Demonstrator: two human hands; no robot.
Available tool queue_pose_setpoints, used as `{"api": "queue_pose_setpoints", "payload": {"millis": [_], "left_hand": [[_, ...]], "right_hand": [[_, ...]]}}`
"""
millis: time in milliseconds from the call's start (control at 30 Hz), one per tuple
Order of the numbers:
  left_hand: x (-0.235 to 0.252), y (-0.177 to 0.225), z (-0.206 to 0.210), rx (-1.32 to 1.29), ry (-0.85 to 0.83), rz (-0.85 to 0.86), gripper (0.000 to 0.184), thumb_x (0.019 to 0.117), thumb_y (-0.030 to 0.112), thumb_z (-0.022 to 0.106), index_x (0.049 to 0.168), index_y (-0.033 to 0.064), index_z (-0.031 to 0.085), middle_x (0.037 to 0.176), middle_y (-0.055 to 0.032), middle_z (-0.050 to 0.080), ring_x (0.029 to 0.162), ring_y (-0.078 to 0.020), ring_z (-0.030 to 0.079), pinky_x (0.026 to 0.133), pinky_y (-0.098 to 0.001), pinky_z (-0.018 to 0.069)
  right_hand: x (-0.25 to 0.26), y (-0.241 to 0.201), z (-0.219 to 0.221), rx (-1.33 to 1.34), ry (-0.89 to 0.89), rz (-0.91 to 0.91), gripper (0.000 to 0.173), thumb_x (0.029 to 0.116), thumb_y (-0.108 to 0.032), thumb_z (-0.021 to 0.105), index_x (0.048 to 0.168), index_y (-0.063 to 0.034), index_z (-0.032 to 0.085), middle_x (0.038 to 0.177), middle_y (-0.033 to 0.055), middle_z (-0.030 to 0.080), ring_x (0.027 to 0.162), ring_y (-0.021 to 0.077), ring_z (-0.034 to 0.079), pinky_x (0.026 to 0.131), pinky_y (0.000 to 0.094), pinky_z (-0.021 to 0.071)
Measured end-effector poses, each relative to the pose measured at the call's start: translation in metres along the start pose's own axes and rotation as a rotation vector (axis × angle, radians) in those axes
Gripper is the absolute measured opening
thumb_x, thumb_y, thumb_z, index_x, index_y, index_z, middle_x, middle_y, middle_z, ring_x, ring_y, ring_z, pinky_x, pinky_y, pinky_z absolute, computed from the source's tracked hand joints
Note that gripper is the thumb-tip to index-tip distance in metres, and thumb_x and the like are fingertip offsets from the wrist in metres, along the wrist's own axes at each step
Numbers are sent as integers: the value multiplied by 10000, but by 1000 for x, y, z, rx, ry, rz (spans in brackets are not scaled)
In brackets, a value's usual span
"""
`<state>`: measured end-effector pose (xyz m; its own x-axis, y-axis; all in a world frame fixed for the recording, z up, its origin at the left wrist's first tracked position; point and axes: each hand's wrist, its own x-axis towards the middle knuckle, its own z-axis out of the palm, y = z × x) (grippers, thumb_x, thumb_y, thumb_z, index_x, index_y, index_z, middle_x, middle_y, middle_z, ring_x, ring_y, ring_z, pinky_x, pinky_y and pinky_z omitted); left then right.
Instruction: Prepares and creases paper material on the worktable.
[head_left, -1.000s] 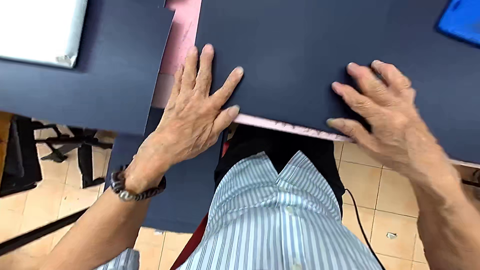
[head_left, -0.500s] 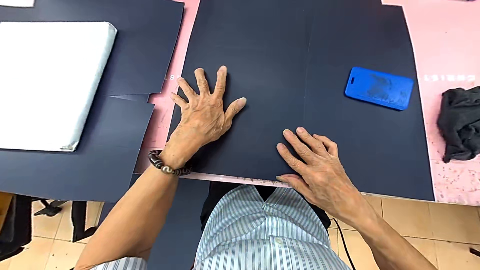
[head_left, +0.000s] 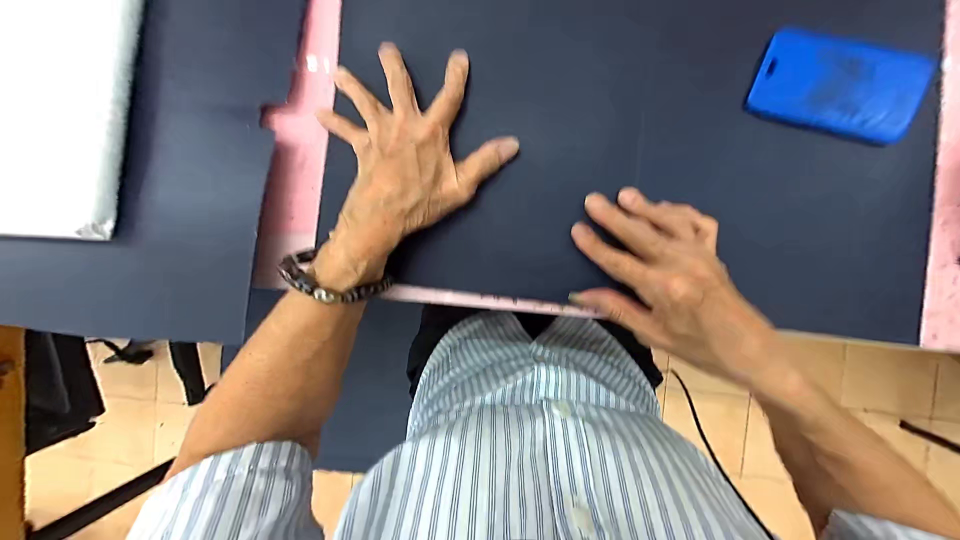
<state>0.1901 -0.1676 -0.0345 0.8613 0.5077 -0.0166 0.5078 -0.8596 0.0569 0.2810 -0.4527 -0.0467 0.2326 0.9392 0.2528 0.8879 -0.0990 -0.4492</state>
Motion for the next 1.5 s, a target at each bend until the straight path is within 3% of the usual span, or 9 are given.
{"api": "queue_pose_setpoints", "payload": {"millis": [167, 267, 333, 467, 633, 967, 1167, 1367, 1500], "left_hand": [[7, 1, 2, 19, -8, -22, 1098, 770, 974, 146, 1608, 292, 339, 1604, -347, 275, 1420, -699, 189, 939, -918, 150], [4, 1, 3, 9, -2, -19, 1082, 780, 966, 151, 1602, 290, 347, 1605, -332, 287, 1429, -683, 193, 945, -915, 140], [-1, 2, 3, 2, 2, -15, 1065, 788, 964, 158, 1630, 321, 271, 1627, -344, 228, 1427, -703, 158, 944, -921, 139], [-4, 1, 2, -18, 78, 22, 1009, 836, 915, 213, 1632, 297, 268, 1633, -368, 162, 1399, -737, 153, 920, -924, 164], [-20, 2, -2, -45, 18, 43, 943, 921, 837, 231, 1657, 250, 176, 1652, -362, 47, 1442, -699, 85, 985, -880, 182], [-5, 6, 9, -44, 124, -50, 950, 827, 904, 319, 1597, 348, 363, 1620, -370, 212, 1415, -715, 161, 1001, -898, 139], [1, 7, 14, -32, 128, -70, 937, 804, 937, 261, 1574, 417, 380, 1614, -349, 259, 1419, -706, 176, 987, -892, 159], [-68, 0, -1, -186, 94, -4, 732, 1035, 600, 336, 1574, 110, 409, 1623, -305, 289, 1515, -526, 212, 1195, -686, 181], [-136, -7, 14, -210, 136, 111, 602, 1095, 476, 263, 1556, 138, 452, 1625, -235, 346, 1526, -433, 278, 1212, -632, 210]], "right_hand": [[15, 50, -53, 25, 106, 85, 425, 1054, -318, 572, 1351, -27, 657, 1374, 205, 638, 1313, 318, 585, 1131, 450, 436], [8, 114, -74, -177, 144, 289, 593, 1036, -525, 519, 1284, -1, 645, 1205, 284, 658, 1182, 424, 603, 1043, 622, 394], [2, 132, -83, -261, 40, 369, 762, 1014, -629, 452, 1414, 13, 540, 1363, 326, 568, 1295, 520, 513, 1064, 701, 355], [9, 124, -96, -416, -36, 333, 602, 1098, -381, 437, 1477, 87, 454, 1481, 348, 475, 1344, 573, 465, 1076, 688, 380], [40, 127, -101, -487, -36, 256, 361, 1061, -45, 405, 1365, 126, 498, 1120, 400, 621, 991, 622, 624, 750, 706, 485], [271, 53, -10, -136, 149, -363, 282, 1068, -105, 461, 1142, 102, 637, 1004, 291, 692, 922, 461, 695, 800, 545, 542], [328, 21, 34, -247, -82, -236, 258, 1034, -125, 550, 1034, 110, 656, 977, 328, 673, 951, 528, 674, 780, 648, 500], [325, 14, 31, -375, -127, -207, 261, 1032, -96, 507, 1001, 129, 635, 980, 353, 656, 951, 569, 652, 746, 678, 468], [328, -1, 28, -404, -177, -28, 322, 1050, -149, 485, 1022, 146, 610, 1047, 401, 638, 1055, 613, 610, 816, 720, 437]]}}
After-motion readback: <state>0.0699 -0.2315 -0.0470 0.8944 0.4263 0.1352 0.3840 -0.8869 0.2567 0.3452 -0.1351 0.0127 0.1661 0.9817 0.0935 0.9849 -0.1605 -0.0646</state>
